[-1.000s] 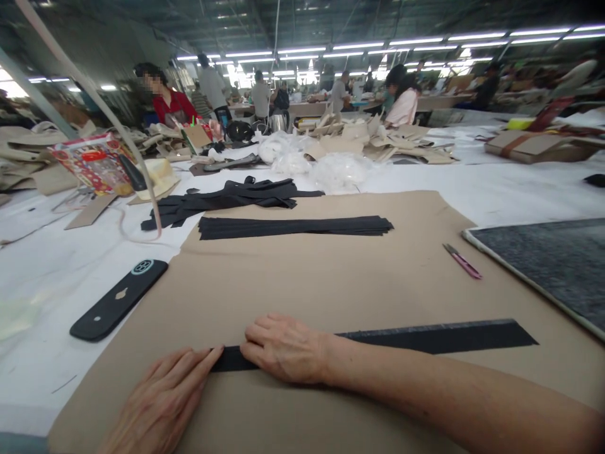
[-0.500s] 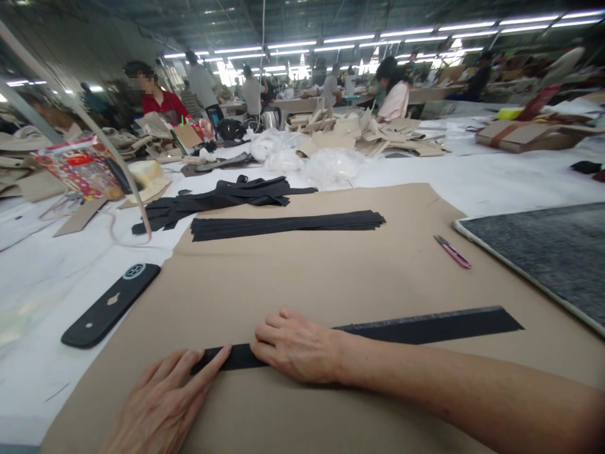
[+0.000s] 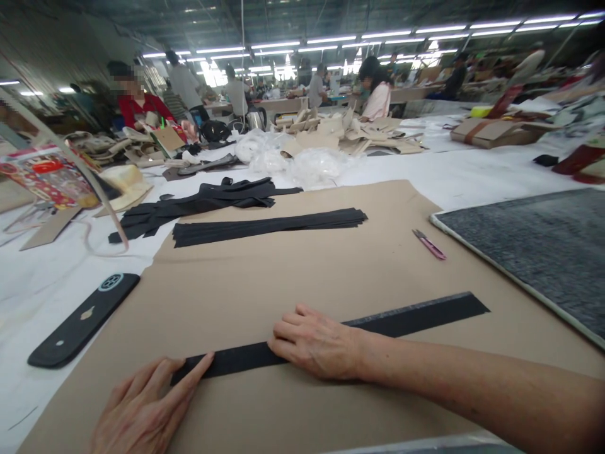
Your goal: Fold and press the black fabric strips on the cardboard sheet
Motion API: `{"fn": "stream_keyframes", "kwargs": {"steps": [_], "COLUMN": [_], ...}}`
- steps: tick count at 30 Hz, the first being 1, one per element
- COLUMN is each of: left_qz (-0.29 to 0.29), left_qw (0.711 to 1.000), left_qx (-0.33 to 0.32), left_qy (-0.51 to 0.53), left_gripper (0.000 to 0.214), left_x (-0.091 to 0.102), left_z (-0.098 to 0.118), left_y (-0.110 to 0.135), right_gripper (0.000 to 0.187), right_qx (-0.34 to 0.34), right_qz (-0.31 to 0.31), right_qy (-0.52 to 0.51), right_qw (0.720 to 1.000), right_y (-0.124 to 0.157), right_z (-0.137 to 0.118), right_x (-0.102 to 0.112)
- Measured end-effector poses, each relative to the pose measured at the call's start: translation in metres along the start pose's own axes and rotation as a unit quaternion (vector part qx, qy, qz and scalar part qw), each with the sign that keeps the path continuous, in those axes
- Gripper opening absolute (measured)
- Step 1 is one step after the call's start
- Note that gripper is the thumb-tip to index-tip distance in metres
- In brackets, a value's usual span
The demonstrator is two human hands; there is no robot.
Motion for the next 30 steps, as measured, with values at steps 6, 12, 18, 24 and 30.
{"fn": "stream_keyframes", "kwargs": {"steps": [6, 12, 18, 24, 30], "left_qz": [0.112, 0.154, 0.142, 0.111, 0.111], "left_qw": [0.988, 0.966, 0.973, 0.982, 0.985], "left_qx": [0.023, -0.001, -0.043, -0.082, -0.097], "left_qy": [0.104, 0.209, 0.178, 0.126, 0.093], "left_gripper": [0.042, 0.045, 0.054, 0.065, 0.073], "left_x": [0.034, 0.044, 0.037, 0.030, 0.033], "left_z": [0.039, 0.108, 0.110, 0.111, 0.115], "left_y": [-0.041, -0.079, -0.077, -0.080, -0.087], "right_gripper": [0.014, 0.018, 0.018, 0.020, 0.020], "right_qx": [0.005, 0.008, 0.016, 0.014, -0.007], "right_qz": [0.006, 0.024, 0.034, 0.043, 0.035], "right_qy": [0.004, 0.018, 0.025, 0.032, 0.038], "right_qw": [1.000, 1.000, 0.999, 0.998, 0.999], "right_y": [0.008, 0.014, 0.039, 0.067, 0.090], "right_z": [0.002, 0.004, 0.013, 0.021, 0.026], "right_x": [-0.001, -0.003, -0.001, 0.005, 0.012]}}
Point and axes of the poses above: each hand's wrist, its own y-axis away from the middle knuckle, its own x-axis out of the back of the hand, z = x × y, the point moved 2 cm from there along -y, towards the middle knuckle, and after that the axes turned 7 degrees about -y, right-handed, at the moved point
